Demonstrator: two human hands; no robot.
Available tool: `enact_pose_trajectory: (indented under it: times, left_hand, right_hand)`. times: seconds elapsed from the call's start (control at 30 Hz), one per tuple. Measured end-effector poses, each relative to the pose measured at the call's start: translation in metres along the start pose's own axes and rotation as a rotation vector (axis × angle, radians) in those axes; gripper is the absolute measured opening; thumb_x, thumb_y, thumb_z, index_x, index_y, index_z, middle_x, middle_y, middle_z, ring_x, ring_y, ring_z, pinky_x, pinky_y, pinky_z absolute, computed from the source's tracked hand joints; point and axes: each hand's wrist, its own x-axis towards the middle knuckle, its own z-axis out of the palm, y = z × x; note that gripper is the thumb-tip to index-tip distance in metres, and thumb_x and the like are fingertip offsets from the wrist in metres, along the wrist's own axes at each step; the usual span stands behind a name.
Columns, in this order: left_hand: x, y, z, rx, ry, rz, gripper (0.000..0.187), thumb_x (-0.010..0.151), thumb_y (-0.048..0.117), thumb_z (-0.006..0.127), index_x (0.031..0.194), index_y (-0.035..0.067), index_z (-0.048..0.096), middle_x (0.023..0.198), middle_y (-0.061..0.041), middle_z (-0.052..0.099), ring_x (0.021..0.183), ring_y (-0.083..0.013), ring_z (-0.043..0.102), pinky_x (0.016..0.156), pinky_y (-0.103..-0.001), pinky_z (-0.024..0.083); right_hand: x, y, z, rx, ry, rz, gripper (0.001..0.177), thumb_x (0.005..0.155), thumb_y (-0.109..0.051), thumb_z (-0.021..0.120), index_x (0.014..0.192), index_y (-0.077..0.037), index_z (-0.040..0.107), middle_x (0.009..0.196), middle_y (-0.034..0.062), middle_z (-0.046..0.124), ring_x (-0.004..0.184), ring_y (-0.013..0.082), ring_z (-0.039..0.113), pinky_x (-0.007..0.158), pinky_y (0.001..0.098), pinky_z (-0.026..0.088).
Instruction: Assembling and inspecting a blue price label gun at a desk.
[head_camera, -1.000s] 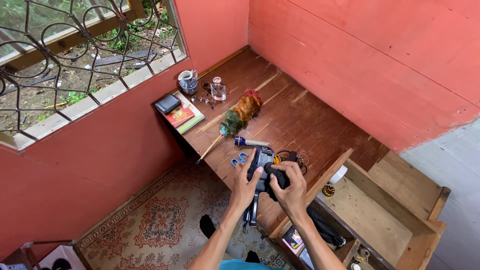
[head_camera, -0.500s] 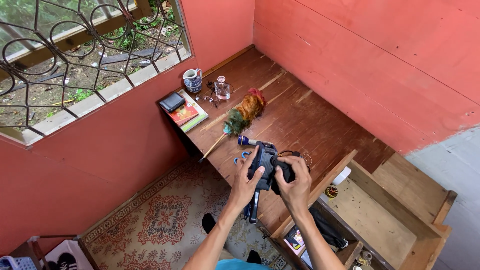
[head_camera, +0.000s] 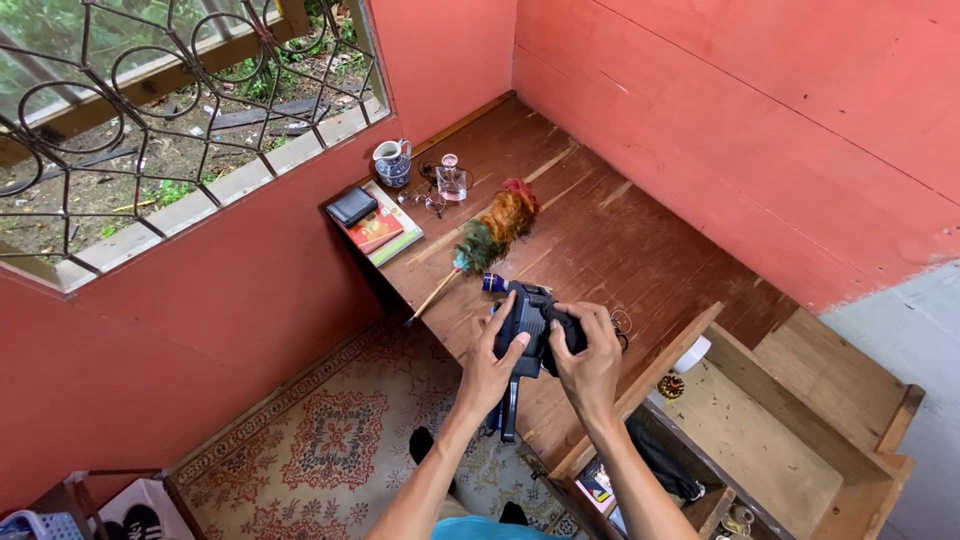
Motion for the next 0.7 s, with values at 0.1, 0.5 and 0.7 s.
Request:
enact_pose_trajectory:
  times: [0.1, 0.5, 0.7]
  left_hand:
    - [0.000, 0.012, -0.003, -0.057, 0.012, -0.082, 0.065, 0.095, 0.025, 0.070, 0.155, 0.029, 0.046, 0.110, -0.008, 0.049, 0.102, -0.0204, 0.059, 0.093, -0.034, 0.053]
    - [-0.007, 0.008, -0.003, -0.024, 0.057, -0.099, 0.065, 0.097, 0.024, 0.070, 0.157, 0.027, 0.046, 0.108, -0.012, 0.052, 0.099, -0.0197, 0.059, 0.089, -0.033, 0.052]
    - [0.011, -0.005, -0.004, -0.102, 0.156, -0.117, 0.063, 0.095, 0.024, 0.069, 0.154, 0.026, 0.047, 0.114, -0.009, 0.061, 0.094, -0.0181, 0.063, 0.082, -0.033, 0.055]
  right_hand:
    - [-0.010, 0.009, 0.006, -0.017, -0.059, 0.006, 0.022, 0.088, -0.012, 0.075, 0.110, -0.007, 0.074, 0.113, 0.0096, 0.070, 0.097, 0.0227, 0.072, 0.080, 0.0350, 0.060]
    - [-0.008, -0.010, -0.002, -0.002, -0.073, -0.058, 0.025, 0.089, -0.010, 0.074, 0.113, -0.004, 0.072, 0.112, 0.0108, 0.070, 0.100, 0.0250, 0.072, 0.085, 0.0370, 0.058]
    - [-0.045, 0.000, 0.000, 0.052, -0.168, -0.106, 0.024, 0.084, -0.010, 0.075, 0.108, -0.004, 0.074, 0.107, 0.0105, 0.071, 0.097, 0.0245, 0.073, 0.082, 0.0353, 0.058]
